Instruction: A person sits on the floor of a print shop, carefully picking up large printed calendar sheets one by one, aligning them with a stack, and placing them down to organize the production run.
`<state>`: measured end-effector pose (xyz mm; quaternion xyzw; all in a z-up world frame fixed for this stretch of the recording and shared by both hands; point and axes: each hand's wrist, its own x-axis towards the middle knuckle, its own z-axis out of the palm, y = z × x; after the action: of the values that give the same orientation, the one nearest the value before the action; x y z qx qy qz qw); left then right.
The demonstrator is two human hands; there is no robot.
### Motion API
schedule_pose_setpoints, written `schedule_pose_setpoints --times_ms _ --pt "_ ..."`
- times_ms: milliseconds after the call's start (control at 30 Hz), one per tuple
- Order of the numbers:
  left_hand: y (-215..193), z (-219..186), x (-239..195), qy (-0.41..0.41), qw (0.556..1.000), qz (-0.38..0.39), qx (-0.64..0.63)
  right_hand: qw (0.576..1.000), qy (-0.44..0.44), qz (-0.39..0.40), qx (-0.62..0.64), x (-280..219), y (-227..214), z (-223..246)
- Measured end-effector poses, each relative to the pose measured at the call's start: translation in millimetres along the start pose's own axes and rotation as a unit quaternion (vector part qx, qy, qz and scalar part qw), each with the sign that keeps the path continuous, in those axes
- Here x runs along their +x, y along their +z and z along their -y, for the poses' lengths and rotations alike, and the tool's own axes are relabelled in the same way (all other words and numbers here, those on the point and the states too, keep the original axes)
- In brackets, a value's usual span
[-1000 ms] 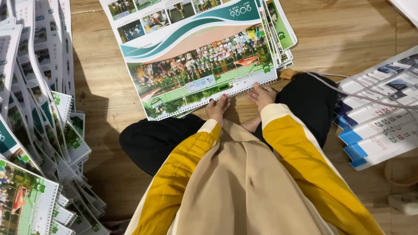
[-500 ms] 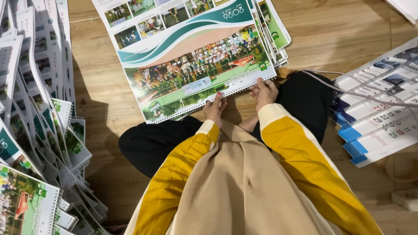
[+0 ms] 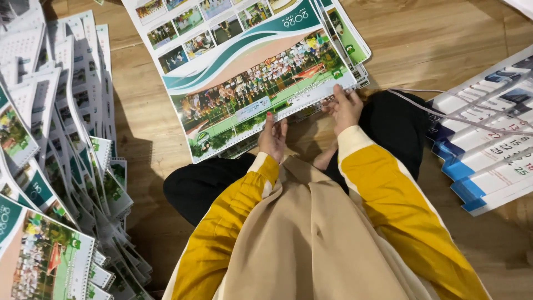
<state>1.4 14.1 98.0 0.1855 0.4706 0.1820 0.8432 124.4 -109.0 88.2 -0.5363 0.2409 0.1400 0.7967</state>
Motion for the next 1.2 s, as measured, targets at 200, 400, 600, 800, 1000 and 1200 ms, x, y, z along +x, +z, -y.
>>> schedule_pose_setpoints --times_ms 200,400,600,800,1000,1200 --pt "37 -52 -16 -0.013 0.997 0.001 0.073 0.993 0.007 0.111 -0.039 -54 59 107" --pt "76 -124 -25 0.016 0.999 -0.025 0.033 0.962 0.008 0.252 -0.106 -68 120 172" --pt "87 -169 -7 -0.029 0.999 0.025 0.020 0.932 -0.111 0.317 -0.138 -78 147 193" --pt "95 -182 -17 -0.072 0.997 0.027 0.000 0.939 -0.094 0.300 -0.139 -78 159 195" --pt "88 -184 -6 -0.088 0.995 0.049 0.011 0.943 -0.089 0.285 -0.144 -75 162 192" --pt "90 -149 -47 -0.057 0.994 0.043 0.078 0.938 -0.131 0.277 -0.163 -87 126 188"
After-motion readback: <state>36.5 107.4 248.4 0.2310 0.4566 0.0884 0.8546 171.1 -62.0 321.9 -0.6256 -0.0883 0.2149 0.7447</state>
